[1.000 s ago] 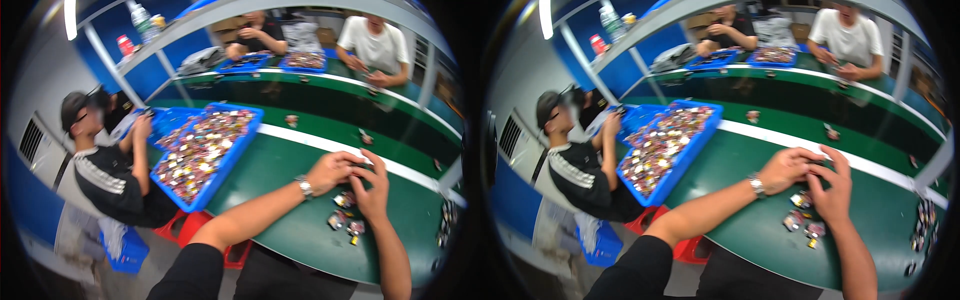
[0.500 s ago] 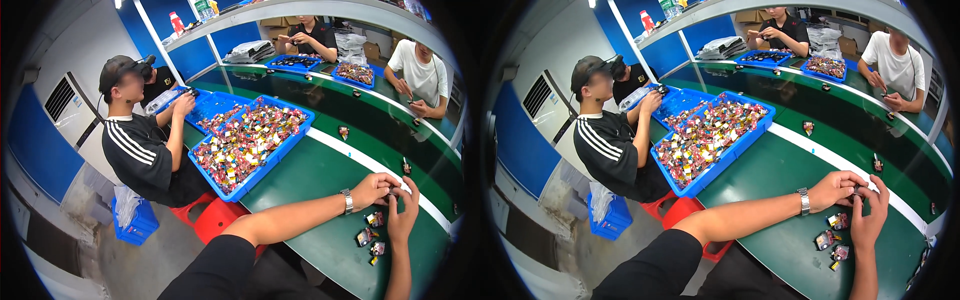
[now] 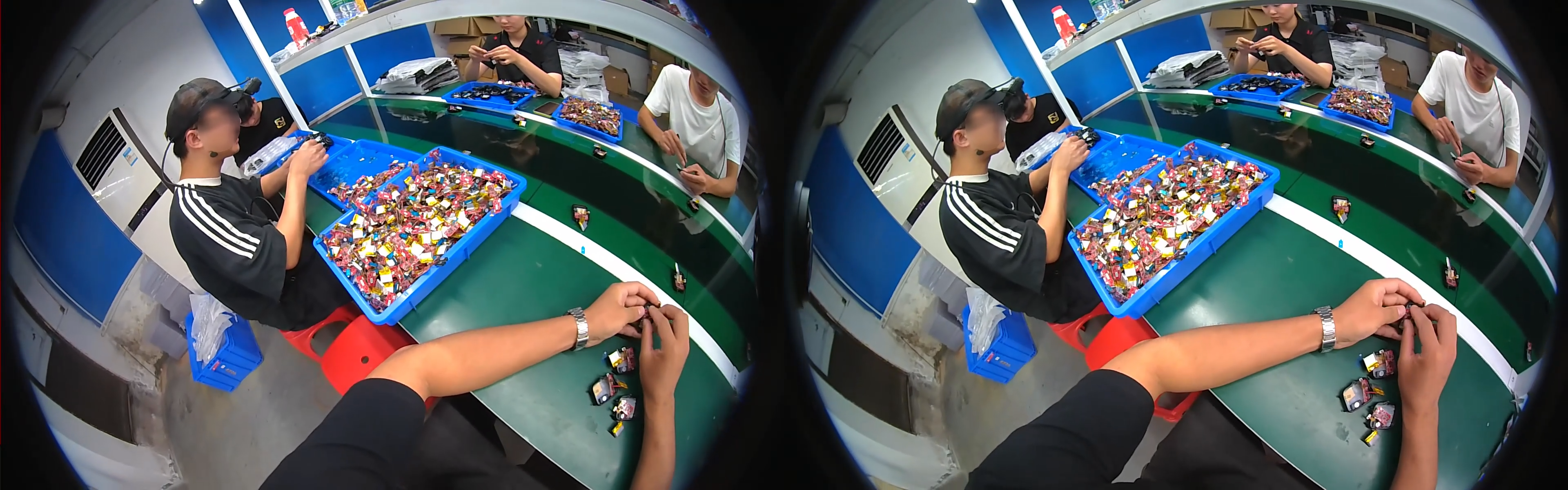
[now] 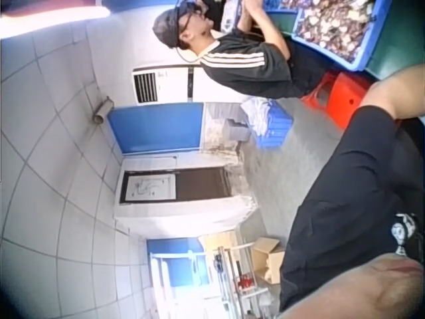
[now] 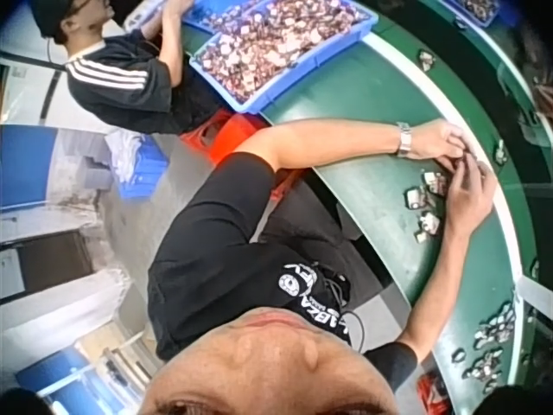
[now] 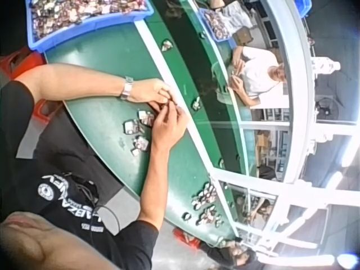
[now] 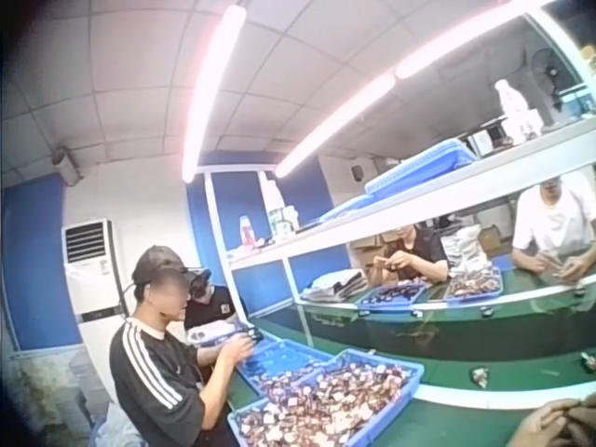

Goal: Assembling small colorful toy pieces on a factory conveyor belt.

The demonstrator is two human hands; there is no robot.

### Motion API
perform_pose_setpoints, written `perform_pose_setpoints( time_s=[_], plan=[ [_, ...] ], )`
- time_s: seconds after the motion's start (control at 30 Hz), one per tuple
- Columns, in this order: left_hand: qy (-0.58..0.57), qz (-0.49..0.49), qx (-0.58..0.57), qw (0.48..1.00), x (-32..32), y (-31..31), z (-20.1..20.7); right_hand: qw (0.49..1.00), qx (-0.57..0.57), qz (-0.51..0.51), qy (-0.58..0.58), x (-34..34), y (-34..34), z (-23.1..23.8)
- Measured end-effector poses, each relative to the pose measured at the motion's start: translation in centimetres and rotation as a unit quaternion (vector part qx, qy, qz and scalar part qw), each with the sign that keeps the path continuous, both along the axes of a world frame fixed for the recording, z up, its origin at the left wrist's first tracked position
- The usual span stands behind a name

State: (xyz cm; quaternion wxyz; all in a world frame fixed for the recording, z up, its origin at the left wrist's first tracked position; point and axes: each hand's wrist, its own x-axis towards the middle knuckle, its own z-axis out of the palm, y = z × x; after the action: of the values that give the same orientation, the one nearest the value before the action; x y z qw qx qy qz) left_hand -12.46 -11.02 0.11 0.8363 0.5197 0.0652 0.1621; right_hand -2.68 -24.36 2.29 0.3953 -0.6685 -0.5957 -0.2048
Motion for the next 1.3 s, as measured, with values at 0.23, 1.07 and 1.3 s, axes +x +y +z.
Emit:
perform_pose_setpoints(
  time_s=[0.23,1.07,1.3],
  plan=[
    [-0.029,-0.016,-0.011,0.999,2.2,-1.6,-0.7,0.998,-0.006,-0.058,-0.03,0.9,-1.6,0.3],
    [0.007,0.074,0.117,0.99,0.4,1.5,0.2,0.936,-0.103,-0.319,0.112,18.5,-0.9,-3.5],
    [0.026,0.052,0.137,0.989,0.4,1.8,0.3,0.935,-0.175,-0.308,0.02,15.1,1.6,-2.7]
  ],
)
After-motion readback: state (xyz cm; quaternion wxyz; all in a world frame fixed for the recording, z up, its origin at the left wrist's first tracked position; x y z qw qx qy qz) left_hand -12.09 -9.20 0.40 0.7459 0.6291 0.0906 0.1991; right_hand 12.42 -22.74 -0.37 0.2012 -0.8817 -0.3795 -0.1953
